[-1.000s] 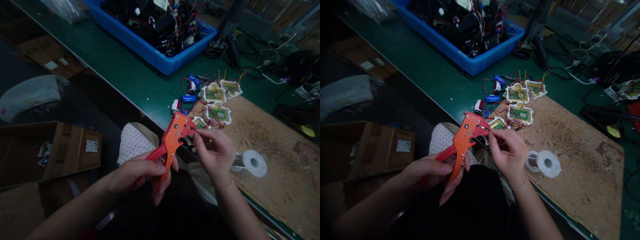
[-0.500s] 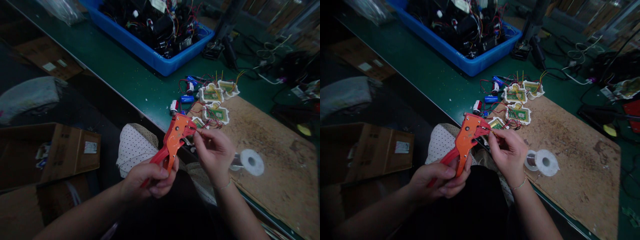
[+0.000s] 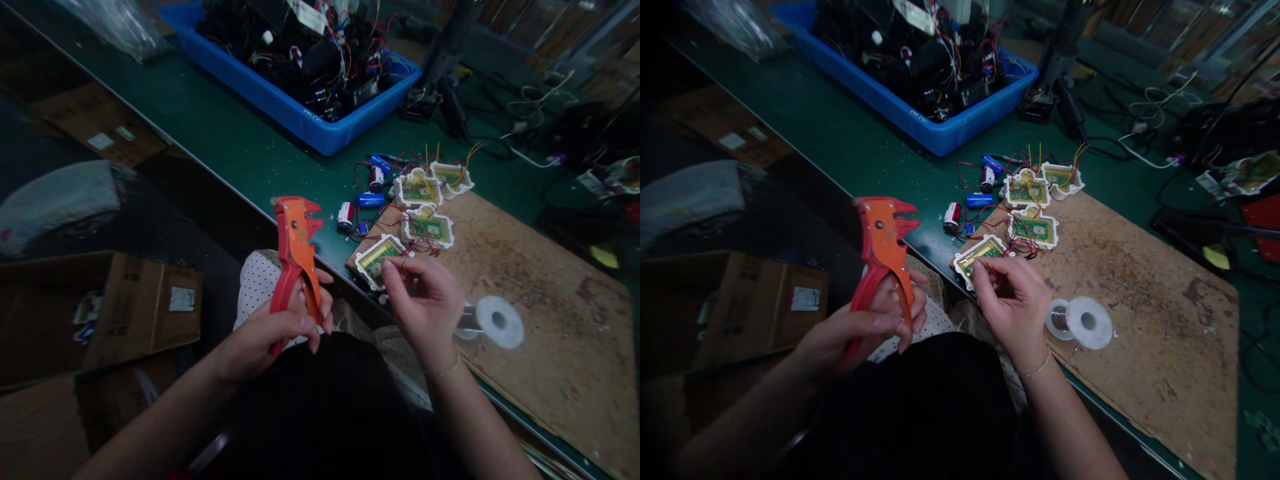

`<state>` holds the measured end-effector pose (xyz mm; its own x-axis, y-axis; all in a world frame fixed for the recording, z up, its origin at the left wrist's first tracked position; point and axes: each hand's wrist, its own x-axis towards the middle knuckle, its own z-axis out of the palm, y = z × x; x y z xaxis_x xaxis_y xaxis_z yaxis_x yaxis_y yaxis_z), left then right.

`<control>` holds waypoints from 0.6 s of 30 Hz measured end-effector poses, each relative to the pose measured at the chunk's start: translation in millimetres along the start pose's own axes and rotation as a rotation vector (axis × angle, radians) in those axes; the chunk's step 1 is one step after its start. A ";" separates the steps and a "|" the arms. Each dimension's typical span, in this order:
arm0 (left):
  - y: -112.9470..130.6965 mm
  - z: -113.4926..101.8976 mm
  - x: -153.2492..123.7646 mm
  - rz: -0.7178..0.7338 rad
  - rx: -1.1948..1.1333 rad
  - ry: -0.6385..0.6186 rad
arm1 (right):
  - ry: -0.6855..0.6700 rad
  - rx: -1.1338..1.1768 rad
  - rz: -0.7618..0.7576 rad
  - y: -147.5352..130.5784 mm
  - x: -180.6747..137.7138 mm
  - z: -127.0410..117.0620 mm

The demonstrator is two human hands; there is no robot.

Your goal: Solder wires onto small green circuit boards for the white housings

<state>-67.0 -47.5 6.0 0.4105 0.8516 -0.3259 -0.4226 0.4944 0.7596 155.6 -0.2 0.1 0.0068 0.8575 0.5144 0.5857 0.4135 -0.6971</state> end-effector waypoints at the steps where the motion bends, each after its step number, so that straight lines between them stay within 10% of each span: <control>1: 7.6 -7.7 1.9 0.028 0.139 0.082 | 0.006 0.012 0.019 0.9 -0.3 1.3; 9: 81.4 -71.9 46.8 0.190 1.536 0.742 | 0.244 0.401 0.288 -19.7 0.8 -13.8; 14: 102.7 -74.3 85.1 0.104 1.840 0.912 | 0.411 0.436 0.317 -46.1 -11.7 -56.4; 18: 96.4 -55.0 87.0 0.338 1.970 0.980 | 0.496 0.248 0.294 -43.6 -32.2 -86.0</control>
<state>-116.5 83.8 19.9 -0.1556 0.9470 0.2810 0.9876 0.1431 0.0644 199.5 -72.2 56.9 0.5494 0.7263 0.4131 0.2973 0.2920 -0.9090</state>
